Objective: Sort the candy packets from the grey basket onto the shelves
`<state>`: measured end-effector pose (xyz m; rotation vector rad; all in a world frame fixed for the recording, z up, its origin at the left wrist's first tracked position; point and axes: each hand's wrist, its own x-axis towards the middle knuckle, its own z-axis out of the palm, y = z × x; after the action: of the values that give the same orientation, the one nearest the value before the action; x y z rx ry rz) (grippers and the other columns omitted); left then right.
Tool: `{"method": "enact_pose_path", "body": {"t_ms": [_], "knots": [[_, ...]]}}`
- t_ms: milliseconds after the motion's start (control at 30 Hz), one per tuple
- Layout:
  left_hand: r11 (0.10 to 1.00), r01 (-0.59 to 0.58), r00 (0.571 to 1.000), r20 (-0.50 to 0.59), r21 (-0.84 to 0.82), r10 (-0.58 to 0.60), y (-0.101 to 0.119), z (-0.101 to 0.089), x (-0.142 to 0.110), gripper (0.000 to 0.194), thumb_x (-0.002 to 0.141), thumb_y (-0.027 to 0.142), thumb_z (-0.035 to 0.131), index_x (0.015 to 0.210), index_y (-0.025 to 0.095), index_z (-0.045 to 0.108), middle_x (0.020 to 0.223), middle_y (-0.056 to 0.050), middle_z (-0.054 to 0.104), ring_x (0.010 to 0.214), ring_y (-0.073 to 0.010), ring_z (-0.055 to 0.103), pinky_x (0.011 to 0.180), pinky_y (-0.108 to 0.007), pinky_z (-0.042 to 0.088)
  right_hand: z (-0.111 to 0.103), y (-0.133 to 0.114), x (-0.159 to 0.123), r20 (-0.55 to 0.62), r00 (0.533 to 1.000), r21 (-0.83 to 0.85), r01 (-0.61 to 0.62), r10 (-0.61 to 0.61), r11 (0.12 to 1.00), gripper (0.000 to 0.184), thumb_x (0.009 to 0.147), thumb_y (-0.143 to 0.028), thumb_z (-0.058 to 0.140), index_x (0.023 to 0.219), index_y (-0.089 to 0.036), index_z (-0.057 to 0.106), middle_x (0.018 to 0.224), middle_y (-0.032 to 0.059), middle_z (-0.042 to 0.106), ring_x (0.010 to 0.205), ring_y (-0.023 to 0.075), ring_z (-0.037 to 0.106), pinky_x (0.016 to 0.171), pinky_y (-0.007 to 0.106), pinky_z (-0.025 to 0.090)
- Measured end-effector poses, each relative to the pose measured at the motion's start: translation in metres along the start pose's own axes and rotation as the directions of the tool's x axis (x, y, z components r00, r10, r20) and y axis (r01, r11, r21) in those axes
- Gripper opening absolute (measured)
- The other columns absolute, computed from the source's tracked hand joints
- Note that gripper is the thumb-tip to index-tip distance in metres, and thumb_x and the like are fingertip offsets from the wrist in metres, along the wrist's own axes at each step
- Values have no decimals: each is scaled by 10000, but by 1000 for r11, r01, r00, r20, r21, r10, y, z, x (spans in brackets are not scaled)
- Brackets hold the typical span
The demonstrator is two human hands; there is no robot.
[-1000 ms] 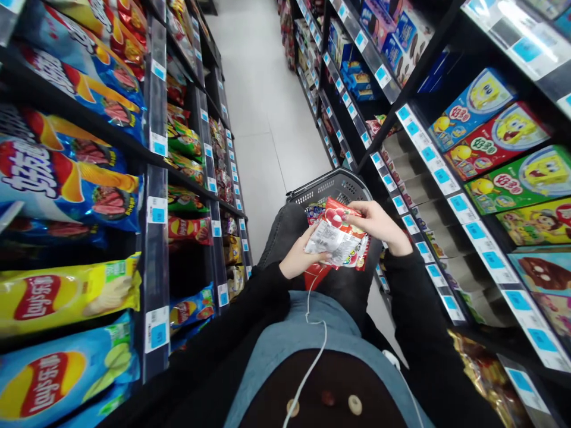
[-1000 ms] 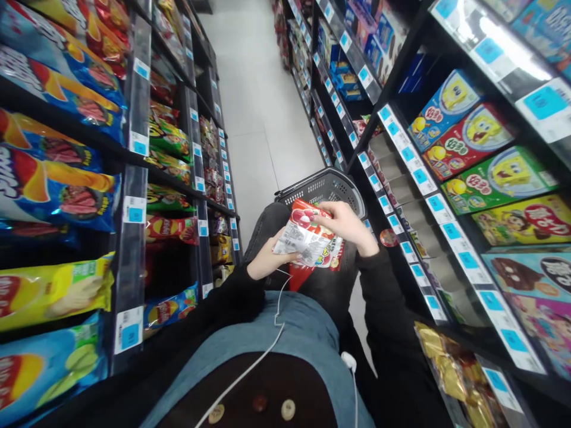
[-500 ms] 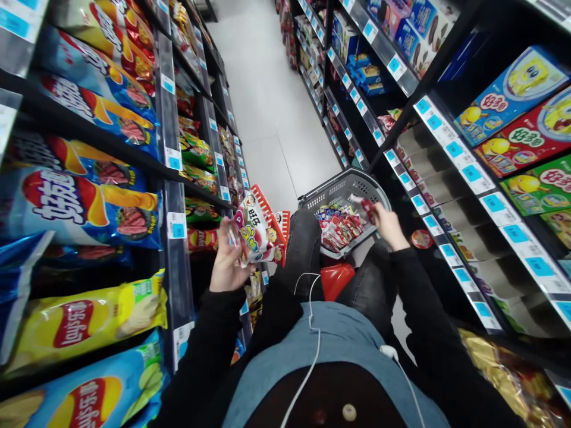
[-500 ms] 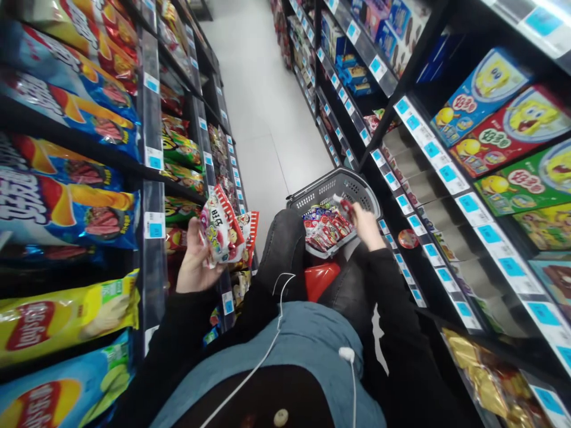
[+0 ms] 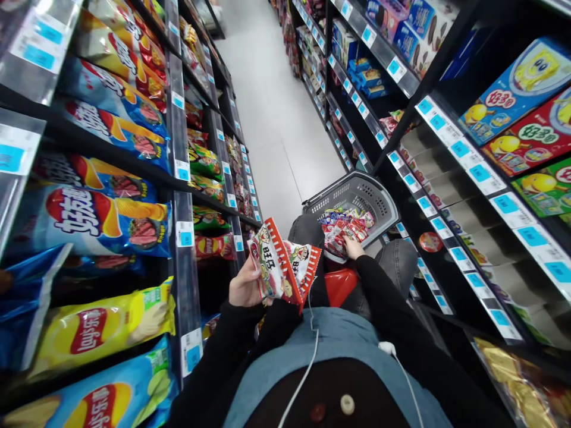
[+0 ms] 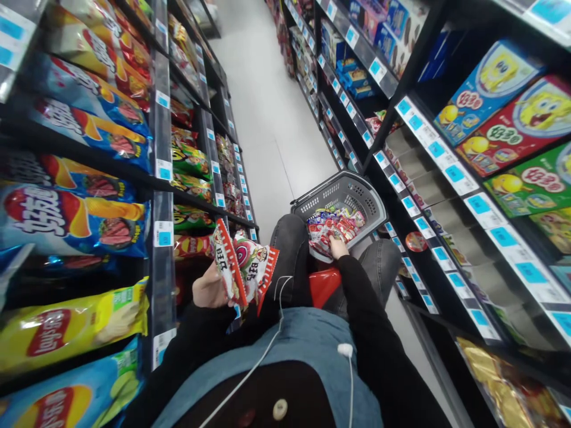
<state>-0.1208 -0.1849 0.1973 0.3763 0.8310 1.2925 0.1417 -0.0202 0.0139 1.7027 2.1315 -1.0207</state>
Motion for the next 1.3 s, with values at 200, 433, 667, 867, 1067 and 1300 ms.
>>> {"method": "enact_pose_path", "body": {"t_ms": [200,433,667,867,1067,1300], "knots": [[995,-35,973,-222,97,56,-10,28,5,574,662,357,728,1192,251,535,984,-76,697,895,-309,682,629,-393,605,-2,-3,-15,-122,979,245,-129,163,961,325,824,-72,440,1142,-21,485,1082,259,586,952,231,599,860,342,417],[964,33,967,-252,264,36,-13,73,24,662,702,317,738,1280,300,416,1116,-59,648,839,-257,683,568,-345,599,-50,-21,-103,-464,886,598,303,12,741,243,901,-302,386,1005,-156,550,814,61,634,765,179,616,759,326,488],[954,-12,981,-180,300,69,-26,100,34,681,698,322,735,1299,307,415,1083,-33,642,896,-198,648,704,-306,570,-99,-61,-184,-576,816,699,524,-52,487,294,755,-355,663,987,-203,564,724,-10,594,620,125,548,600,252,476],[943,-68,977,-171,325,129,-33,102,28,641,626,371,780,1199,272,511,909,3,637,828,-150,605,788,-281,505,-111,-63,-201,-573,797,665,589,-192,459,222,784,-285,648,978,-221,561,850,17,656,708,147,622,629,260,519],[902,-245,953,-84,355,292,-30,104,24,616,605,732,609,905,195,645,879,-65,613,811,-213,597,736,-322,494,-126,-69,-233,-759,462,209,840,-459,500,223,820,-59,513,901,-251,589,875,21,675,753,136,647,637,259,520],[976,148,985,67,159,-160,-24,103,24,843,638,855,391,956,128,677,818,-120,680,794,-287,645,770,-409,489,-141,-79,-245,-801,166,-93,915,-576,393,255,785,-84,571,883,-308,645,902,14,703,943,209,679,735,367,586]]}}
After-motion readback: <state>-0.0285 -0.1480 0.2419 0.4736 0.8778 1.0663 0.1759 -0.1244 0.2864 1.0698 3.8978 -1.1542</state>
